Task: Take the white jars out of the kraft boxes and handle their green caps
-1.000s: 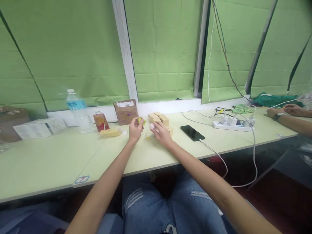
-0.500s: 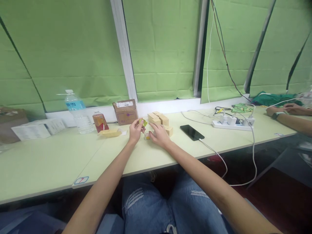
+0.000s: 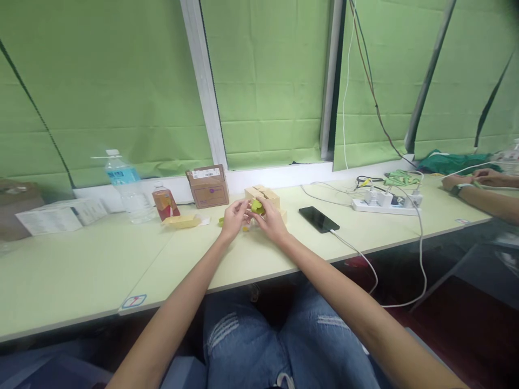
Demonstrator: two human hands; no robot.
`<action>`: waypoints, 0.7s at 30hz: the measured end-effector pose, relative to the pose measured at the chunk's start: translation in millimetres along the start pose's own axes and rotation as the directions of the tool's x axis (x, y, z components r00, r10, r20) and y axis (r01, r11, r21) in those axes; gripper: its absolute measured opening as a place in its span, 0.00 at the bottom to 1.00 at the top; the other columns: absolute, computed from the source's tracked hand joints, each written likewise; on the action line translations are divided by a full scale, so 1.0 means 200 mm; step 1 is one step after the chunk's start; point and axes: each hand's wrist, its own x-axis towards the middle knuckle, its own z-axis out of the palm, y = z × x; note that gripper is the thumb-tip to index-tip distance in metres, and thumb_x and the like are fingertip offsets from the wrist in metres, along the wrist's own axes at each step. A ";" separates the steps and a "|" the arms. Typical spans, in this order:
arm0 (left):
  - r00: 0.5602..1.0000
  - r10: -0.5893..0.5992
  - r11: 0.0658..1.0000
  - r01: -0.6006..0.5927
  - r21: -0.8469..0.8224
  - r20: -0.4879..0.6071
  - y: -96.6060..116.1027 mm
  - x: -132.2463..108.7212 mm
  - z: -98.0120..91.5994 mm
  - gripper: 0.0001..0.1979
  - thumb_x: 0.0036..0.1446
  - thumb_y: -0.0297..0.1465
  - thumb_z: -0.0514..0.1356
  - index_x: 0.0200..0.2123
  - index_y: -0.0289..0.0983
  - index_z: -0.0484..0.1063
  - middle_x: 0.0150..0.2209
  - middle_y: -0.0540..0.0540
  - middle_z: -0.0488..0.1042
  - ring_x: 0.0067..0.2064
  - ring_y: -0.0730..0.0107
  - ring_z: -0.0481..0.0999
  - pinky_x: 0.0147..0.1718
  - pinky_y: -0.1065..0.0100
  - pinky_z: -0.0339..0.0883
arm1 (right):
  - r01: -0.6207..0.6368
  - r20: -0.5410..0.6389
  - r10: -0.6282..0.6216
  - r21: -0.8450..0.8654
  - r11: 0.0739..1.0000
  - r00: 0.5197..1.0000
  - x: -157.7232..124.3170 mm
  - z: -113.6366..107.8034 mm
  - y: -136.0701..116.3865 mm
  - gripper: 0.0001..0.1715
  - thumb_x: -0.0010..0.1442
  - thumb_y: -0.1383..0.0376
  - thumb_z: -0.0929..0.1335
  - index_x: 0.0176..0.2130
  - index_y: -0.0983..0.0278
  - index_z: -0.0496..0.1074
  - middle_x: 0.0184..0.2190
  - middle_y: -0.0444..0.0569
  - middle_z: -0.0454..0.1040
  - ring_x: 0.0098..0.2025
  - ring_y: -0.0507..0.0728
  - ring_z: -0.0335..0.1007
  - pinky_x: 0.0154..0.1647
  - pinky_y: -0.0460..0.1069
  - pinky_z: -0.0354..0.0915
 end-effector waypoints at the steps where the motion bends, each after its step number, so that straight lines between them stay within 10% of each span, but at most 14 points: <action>1: 1.000 -0.004 1.000 0.004 -0.003 -0.002 0.00 0.01 -0.01 0.27 0.50 0.50 0.70 0.41 0.32 0.78 0.36 0.42 0.79 0.28 0.72 0.75 0.24 0.70 0.70 | 0.001 -0.007 -0.001 -0.001 1.000 1.000 0.00 0.00 0.00 0.30 0.68 0.60 0.68 0.66 0.61 0.62 0.58 0.61 0.71 0.61 0.65 0.68 0.62 0.60 0.66; 21: 0.998 -0.055 0.997 0.057 -0.048 0.042 -0.04 0.00 -0.06 0.24 0.39 0.45 0.76 0.31 0.32 0.79 0.24 0.47 0.76 0.21 0.77 0.67 0.24 0.71 0.61 | 0.076 0.058 -0.079 0.047 0.996 0.995 -0.02 -0.03 0.01 0.29 0.67 0.56 0.70 0.63 0.61 0.67 0.55 0.60 0.76 0.56 0.65 0.74 0.58 0.59 0.69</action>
